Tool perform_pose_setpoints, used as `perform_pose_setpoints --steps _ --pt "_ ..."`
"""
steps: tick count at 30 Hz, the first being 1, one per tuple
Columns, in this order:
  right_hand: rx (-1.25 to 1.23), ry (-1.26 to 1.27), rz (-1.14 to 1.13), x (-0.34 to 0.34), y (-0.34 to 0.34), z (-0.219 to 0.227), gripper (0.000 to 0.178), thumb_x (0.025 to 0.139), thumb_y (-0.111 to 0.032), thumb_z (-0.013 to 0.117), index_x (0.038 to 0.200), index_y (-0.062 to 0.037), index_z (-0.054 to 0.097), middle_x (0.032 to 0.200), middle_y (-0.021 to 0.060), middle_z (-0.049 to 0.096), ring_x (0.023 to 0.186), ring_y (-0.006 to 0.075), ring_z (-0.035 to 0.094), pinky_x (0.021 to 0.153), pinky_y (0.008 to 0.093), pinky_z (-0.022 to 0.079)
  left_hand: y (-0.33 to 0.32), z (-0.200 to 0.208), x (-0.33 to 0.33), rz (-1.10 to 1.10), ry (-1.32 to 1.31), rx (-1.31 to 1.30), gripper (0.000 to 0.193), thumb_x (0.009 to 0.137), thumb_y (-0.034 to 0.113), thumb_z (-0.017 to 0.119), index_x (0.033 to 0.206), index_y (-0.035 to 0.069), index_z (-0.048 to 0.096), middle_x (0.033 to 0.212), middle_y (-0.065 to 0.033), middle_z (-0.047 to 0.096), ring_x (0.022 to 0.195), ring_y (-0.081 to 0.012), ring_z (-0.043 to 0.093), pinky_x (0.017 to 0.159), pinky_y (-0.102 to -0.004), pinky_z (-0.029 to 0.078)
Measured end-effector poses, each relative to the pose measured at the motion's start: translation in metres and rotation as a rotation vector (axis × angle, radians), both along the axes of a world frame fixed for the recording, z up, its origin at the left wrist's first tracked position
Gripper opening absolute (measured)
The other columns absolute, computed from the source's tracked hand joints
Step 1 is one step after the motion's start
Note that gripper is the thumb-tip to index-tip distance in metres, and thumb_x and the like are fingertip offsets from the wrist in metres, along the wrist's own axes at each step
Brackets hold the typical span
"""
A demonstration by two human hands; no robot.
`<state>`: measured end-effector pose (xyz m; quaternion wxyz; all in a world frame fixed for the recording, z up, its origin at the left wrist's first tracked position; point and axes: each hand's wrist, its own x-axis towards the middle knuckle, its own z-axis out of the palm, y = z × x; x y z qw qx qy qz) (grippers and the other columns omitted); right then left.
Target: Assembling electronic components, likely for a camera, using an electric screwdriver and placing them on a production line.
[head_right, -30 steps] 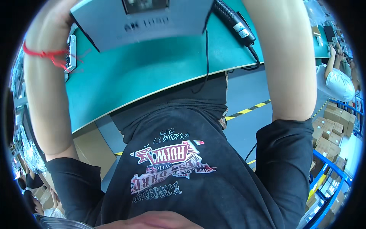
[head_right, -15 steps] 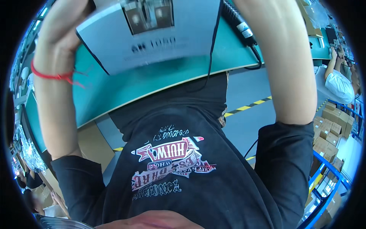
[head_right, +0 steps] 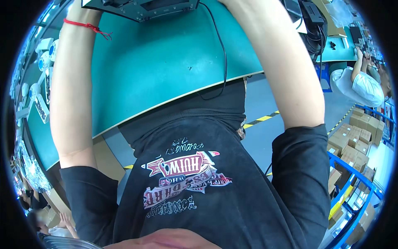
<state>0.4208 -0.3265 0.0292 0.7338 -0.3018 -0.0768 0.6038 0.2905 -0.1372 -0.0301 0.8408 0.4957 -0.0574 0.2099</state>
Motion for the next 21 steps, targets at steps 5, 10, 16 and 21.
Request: perform_pose_setpoints --steps 5,10,16,21 --pt "0.006 -0.625 -0.407 -0.035 0.025 -0.019 0.05 0.101 -0.039 0.053 0.129 0.0017 0.059 0.127 0.0174 0.064 0.108 0.0256 0.064 0.086 0.0383 0.051 0.022 0.002 0.011 -0.222 -0.095 -0.076 0.049 0.105 0.022 0.035 0.137 -0.011 0.054 0.123 -0.0243 0.069 0.1 -0.0342 0.074 0.084 -0.0404 0.066" --pt "-0.033 -0.621 -0.41 -0.043 0.034 -0.055 0.051 0.1 -0.039 0.053 0.131 0.0023 0.059 0.129 0.0191 0.064 0.11 0.0262 0.063 0.089 0.0394 0.051 0.012 -0.033 0.001 -0.078 -0.074 -0.193 0.047 0.106 0.02 0.036 0.137 -0.01 0.053 0.122 -0.0242 0.069 0.1 -0.0335 0.074 0.083 -0.0407 0.066" --pt "-0.032 -0.466 -0.274 -0.032 0.035 -0.046 0.053 0.101 -0.039 0.05 0.133 0.002 0.058 0.13 0.0197 0.064 0.11 0.0271 0.063 0.09 0.0402 0.051 0.015 -0.03 0.006 -0.024 -0.064 -0.232 0.046 0.106 0.019 0.035 0.136 -0.01 0.054 0.121 -0.024 0.07 0.101 -0.0322 0.074 0.083 -0.0399 0.067" --pt "-0.079 -0.237 -0.066 -0.024 0.033 -0.033 0.053 0.103 -0.04 0.047 0.133 0.0019 0.057 0.129 0.0201 0.064 0.109 0.0277 0.063 0.09 0.0405 0.052 0.018 -0.03 0.008 -0.067 -0.049 -0.21 0.045 0.106 0.02 0.035 0.135 -0.009 0.054 0.119 -0.0237 0.07 0.098 -0.0312 0.075 0.08 -0.0376 0.067"
